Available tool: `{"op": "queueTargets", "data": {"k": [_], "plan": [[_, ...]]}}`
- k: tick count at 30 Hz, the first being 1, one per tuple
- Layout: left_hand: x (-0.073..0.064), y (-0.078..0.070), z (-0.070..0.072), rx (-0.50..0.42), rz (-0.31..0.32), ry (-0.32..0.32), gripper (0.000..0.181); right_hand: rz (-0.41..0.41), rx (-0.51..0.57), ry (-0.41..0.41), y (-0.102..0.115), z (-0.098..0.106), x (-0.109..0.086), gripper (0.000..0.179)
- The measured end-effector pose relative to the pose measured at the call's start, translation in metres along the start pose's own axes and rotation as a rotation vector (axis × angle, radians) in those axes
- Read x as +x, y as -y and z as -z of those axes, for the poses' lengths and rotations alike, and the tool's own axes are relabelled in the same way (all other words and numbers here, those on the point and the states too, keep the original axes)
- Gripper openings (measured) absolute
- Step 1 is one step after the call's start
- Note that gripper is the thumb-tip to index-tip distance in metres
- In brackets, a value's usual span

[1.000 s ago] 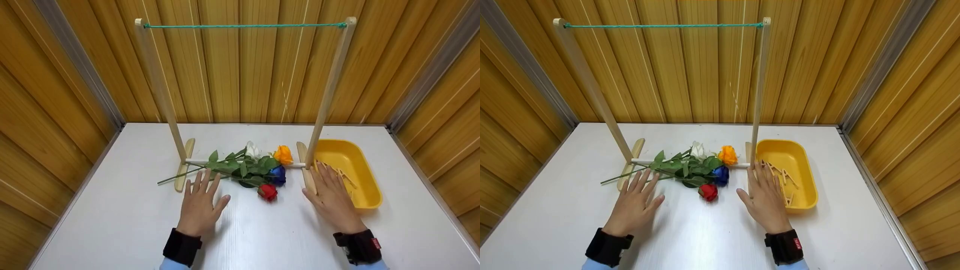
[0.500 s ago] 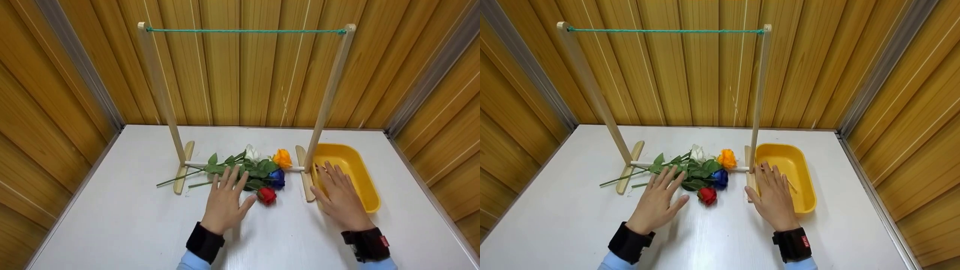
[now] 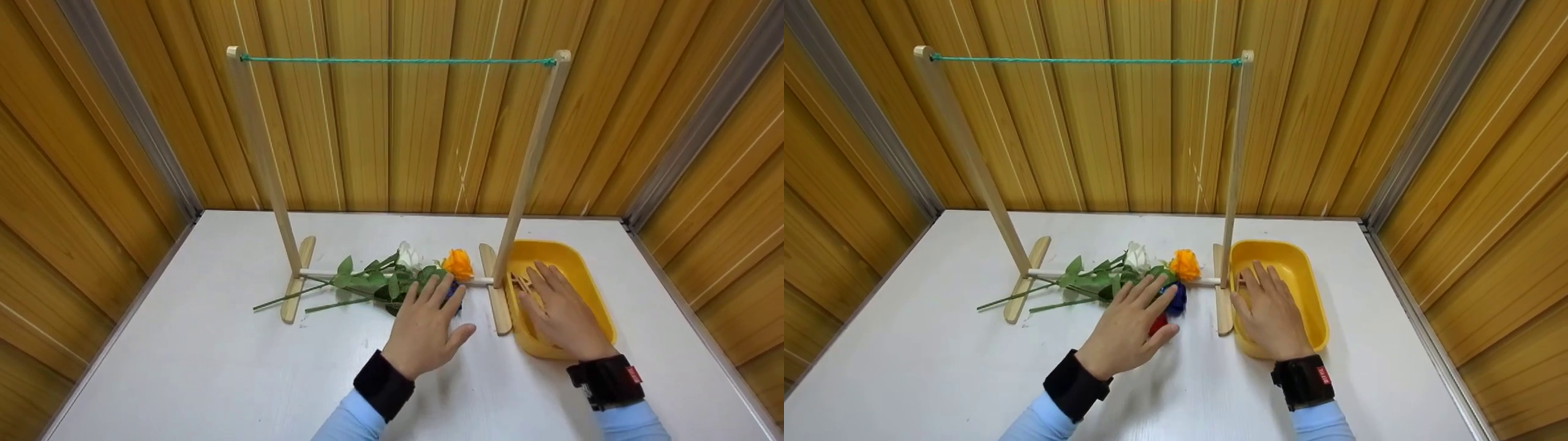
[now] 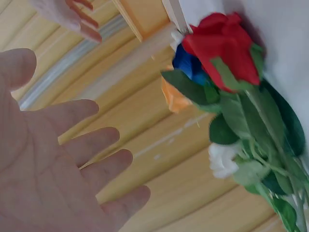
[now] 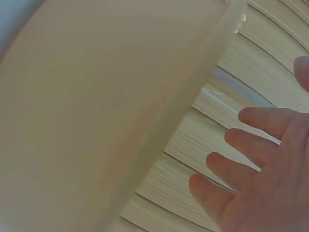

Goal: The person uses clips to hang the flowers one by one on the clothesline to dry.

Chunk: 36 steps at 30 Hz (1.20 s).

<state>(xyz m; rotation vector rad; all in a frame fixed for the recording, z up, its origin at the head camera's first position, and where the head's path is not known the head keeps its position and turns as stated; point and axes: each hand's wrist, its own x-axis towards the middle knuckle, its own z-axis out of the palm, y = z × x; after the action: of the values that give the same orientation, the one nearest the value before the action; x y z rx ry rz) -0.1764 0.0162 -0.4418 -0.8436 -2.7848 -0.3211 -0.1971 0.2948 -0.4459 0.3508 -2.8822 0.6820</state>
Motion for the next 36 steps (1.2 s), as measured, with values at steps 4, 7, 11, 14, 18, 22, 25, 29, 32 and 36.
{"op": "queueTargets", "data": {"k": [4, 7, 11, 14, 18, 22, 25, 29, 32, 36], "plan": [[0.012, -0.013, -0.005, 0.047, -0.044, 0.036, 0.065, -0.001, -0.020, 0.006, -0.004, 0.006, 0.006, 0.061], [0.020, -0.020, -0.009, 0.093, -0.077, 0.038, 0.063, 0.002, -0.037, 0.017, -0.006, 0.009, 0.010, 0.058], [0.029, -0.028, -0.015, 0.123, -0.115, 0.023, 0.062, -0.010, -0.060, 0.057, -0.009, 0.013, 0.017, 0.052], [0.036, -0.034, -0.018, 0.121, -0.136, 0.025, 0.062, -0.016, -0.087, 0.087, -0.012, 0.016, 0.022, 0.048], [0.045, -0.040, -0.020, 0.116, -0.150, 0.057, 0.061, -0.010, -0.127, 0.113, -0.016, 0.019, 0.031, 0.042], [0.055, -0.044, -0.022, 0.123, -0.156, 0.107, 0.060, -0.004, -0.166, 0.148, -0.020, 0.020, 0.040, 0.038], [0.062, -0.048, -0.023, 0.140, -0.150, 0.144, 0.061, 0.001, -0.189, 0.187, -0.023, 0.019, 0.046, 0.034], [0.071, -0.053, -0.025, 0.158, -0.133, 0.172, 0.062, -0.014, -0.205, 0.244, -0.028, 0.017, 0.052, 0.032], [0.077, -0.058, -0.028, 0.171, -0.131, 0.183, 0.064, 0.000, -0.224, 0.257, -0.033, 0.014, 0.056, 0.029], [0.083, -0.064, -0.033, 0.202, -0.148, 0.191, 0.064, 0.040, -0.235, 0.243, -0.042, 0.009, 0.061, 0.023]]}}
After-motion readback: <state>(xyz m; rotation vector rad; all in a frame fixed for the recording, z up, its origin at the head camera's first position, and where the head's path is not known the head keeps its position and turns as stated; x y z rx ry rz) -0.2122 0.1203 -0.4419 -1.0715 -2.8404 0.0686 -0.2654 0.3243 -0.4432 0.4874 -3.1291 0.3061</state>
